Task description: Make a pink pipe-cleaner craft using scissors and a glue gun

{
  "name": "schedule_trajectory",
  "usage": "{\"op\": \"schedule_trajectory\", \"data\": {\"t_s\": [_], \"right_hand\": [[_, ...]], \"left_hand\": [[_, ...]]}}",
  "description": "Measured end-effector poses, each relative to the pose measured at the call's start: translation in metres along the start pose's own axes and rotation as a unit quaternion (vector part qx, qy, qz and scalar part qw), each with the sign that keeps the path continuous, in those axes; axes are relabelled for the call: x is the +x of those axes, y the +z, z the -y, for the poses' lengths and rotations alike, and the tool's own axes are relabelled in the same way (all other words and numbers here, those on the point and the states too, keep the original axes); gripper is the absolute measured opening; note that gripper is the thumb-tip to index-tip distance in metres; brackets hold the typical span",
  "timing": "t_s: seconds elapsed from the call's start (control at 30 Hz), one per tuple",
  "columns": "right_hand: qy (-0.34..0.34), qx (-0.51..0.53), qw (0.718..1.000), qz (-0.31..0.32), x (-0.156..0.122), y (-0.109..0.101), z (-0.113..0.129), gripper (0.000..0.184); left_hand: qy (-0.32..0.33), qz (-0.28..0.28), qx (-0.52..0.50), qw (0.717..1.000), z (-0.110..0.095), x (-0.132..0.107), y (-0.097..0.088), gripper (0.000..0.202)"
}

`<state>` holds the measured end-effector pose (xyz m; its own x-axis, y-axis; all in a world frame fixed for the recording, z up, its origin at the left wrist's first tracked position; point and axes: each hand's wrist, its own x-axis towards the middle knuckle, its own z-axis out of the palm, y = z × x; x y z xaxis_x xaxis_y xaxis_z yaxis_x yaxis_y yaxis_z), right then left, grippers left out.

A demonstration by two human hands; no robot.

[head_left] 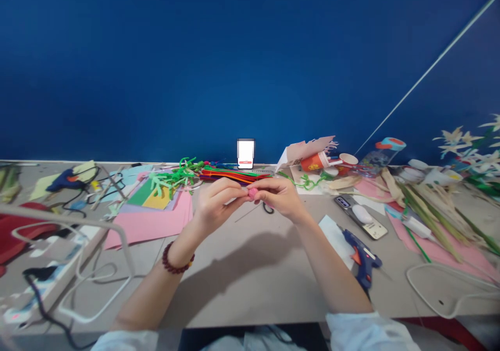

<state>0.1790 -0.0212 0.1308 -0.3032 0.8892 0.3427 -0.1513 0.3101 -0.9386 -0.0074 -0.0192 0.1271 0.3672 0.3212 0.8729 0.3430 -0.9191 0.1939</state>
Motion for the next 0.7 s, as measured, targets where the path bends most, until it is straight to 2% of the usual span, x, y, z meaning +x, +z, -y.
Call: {"op": "schedule_trajectory", "data": {"t_s": [0.37, 0.7], "right_hand": [[-0.011, 0.012, 0.999, -0.042, -0.0031, 0.0076, 0.0037, 0.014], [0.047, 0.066, 0.996, -0.030, -0.0011, 0.0062, 0.0039, 0.028]], "left_hand": [[-0.013, -0.010, -0.015, 1.000, -0.0016, 0.0026, 0.0008, 0.011], [-0.014, -0.019, -0.003, 1.000, -0.0045, 0.0024, 0.0026, 0.008]]}}
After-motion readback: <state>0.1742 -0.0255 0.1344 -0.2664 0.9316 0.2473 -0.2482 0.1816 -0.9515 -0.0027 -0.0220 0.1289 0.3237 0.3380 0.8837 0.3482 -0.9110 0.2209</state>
